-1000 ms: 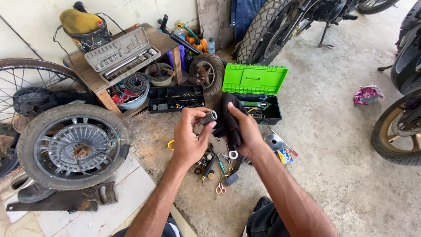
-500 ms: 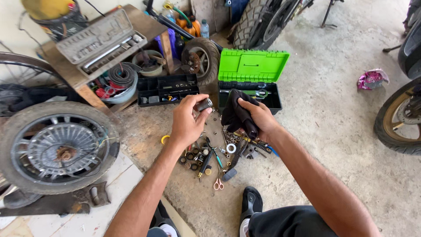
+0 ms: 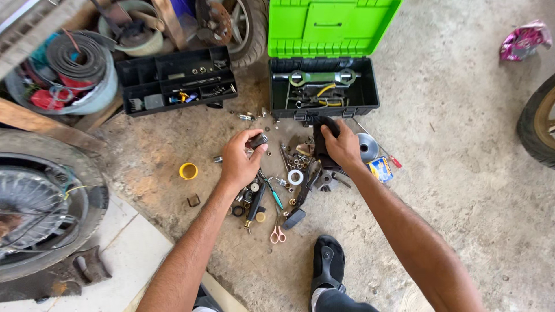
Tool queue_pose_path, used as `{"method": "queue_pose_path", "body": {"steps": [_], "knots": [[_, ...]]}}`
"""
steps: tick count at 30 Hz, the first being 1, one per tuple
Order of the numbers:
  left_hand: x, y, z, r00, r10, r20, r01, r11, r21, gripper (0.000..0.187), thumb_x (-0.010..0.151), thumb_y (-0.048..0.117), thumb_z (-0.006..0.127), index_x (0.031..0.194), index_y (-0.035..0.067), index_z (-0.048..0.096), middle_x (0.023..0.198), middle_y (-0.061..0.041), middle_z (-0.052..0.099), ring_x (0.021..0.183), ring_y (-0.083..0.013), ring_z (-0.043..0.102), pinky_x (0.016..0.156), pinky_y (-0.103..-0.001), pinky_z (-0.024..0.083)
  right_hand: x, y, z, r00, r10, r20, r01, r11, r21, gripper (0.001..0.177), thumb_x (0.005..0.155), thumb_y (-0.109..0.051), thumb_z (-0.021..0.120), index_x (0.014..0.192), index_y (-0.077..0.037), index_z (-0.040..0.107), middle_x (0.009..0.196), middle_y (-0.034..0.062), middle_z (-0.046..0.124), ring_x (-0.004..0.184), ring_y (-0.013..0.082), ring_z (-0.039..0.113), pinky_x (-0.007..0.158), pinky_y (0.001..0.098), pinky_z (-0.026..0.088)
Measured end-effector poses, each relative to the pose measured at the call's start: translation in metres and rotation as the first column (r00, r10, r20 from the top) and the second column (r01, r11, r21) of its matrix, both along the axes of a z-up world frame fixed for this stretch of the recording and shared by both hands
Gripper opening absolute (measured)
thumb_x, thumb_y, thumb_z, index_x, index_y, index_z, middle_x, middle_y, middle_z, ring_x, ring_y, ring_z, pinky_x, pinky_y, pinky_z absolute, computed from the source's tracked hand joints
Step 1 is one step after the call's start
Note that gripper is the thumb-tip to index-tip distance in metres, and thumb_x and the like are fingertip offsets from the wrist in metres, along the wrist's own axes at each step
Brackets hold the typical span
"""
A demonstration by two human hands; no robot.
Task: The person handles various motorcycle parts and tools spread on a floor, picking up and cleaning a metallic component with a black cloth. They use pliers to manipulate small parts and sort items within two toolboxes.
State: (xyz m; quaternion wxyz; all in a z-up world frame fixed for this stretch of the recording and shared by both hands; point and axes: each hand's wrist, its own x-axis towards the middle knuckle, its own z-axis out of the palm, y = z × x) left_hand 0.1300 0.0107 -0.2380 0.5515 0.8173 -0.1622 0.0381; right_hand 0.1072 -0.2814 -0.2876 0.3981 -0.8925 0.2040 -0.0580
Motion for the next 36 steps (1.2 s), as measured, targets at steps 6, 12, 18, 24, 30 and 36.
{"method": "queue_pose_path", "body": {"steps": [6, 12, 18, 24, 30, 36], "knots": [[0.012, -0.005, -0.040, 0.999, 0.010, -0.039, -0.008, 0.999, 0.036, 0.032, 0.087, 0.009, 0.078, 0.118, 0.005, 0.070, 0.101, -0.007, 0.073, 0.087, -0.0175, 0.068, 0.078, -0.031, 0.056, -0.026, -0.026, -0.068, 0.986, 0.105, -0.132, -0.150, 0.902, -0.406, 0.029, 0.101, -0.035, 0.063, 0.120, -0.013, 0.066, 0.098, 0.0156, 0.075, 0.105, 0.0360, 0.061, 0.086, 0.0553, 0.044], [0.008, -0.006, -0.047, 0.990, 0.023, -0.139, -0.018, 0.999, 0.036, 0.032, 0.089, 0.007, 0.077, 0.119, 0.005, 0.069, 0.103, -0.007, 0.073, 0.085, -0.0136, 0.069, 0.072, -0.028, 0.057, -0.062, -0.051, -0.108, 0.845, 0.160, -0.510, -0.381, 0.850, -0.364, 0.045, 0.089, -0.031, 0.072, 0.132, -0.021, 0.063, 0.120, 0.0083, 0.072, 0.120, 0.0314, 0.057, 0.098, 0.0549, 0.045], [0.009, -0.005, -0.023, 0.990, 0.006, -0.141, -0.017, 0.997, -0.075, 0.031, 0.089, 0.006, 0.077, 0.118, 0.002, 0.067, 0.102, -0.007, 0.073, 0.086, -0.0126, 0.073, 0.074, -0.025, 0.060, -0.047, -0.034, -0.053, 0.738, 0.218, -0.638, -0.509, 0.801, -0.315, 0.075, 0.068, -0.034, 0.092, 0.134, -0.021, 0.061, 0.139, 0.0086, 0.058, 0.126, 0.0364, 0.054, 0.101, 0.0489, 0.049], [0.014, 0.008, 0.037, 0.999, -0.044, -0.019, 0.043, 0.998, -0.046, 0.029, 0.087, 0.009, 0.083, 0.109, 0.001, 0.067, 0.100, -0.008, 0.073, 0.086, -0.0137, 0.074, 0.074, -0.027, 0.062, -0.012, 0.025, 0.060, 0.858, 0.492, -0.151, -0.416, 0.835, 0.360, 0.046, 0.091, -0.029, 0.074, 0.132, -0.008, 0.067, 0.124, 0.0059, 0.076, 0.102, 0.0188, 0.075, 0.088, 0.0337, 0.060], [0.017, 0.033, 0.080, 0.988, -0.110, 0.109, 0.117, 0.991, -0.065, 0.032, 0.085, 0.005, 0.082, 0.114, 0.004, 0.068, 0.107, -0.010, 0.064, 0.091, -0.0183, 0.073, 0.073, -0.028, 0.063, 0.017, 0.094, 0.134, 0.760, 0.643, 0.094, -0.562, 0.578, 0.591, 0.059, 0.095, -0.026, 0.068, 0.146, -0.007, 0.045, 0.123, 0.0032, 0.070, 0.104, 0.0097, 0.067, 0.088, 0.0268, 0.058], [0.045, 0.060, 0.091, 0.975, -0.181, 0.131, 0.177, 0.983, 0.040, 0.037, 0.080, 0.001, 0.085, 0.114, 0.007, 0.070, 0.105, -0.010, 0.064, 0.092, -0.0245, 0.070, 0.075, -0.035, 0.058, 0.063, 0.131, 0.129, 0.791, 0.611, -0.014, -0.421, 0.562, 0.712, 0.042, 0.098, -0.031, 0.064, 0.133, -0.008, 0.066, 0.098, -0.0018, 0.072, 0.087, 0.0076, 0.066, 0.074, 0.0228, 0.054]]}}
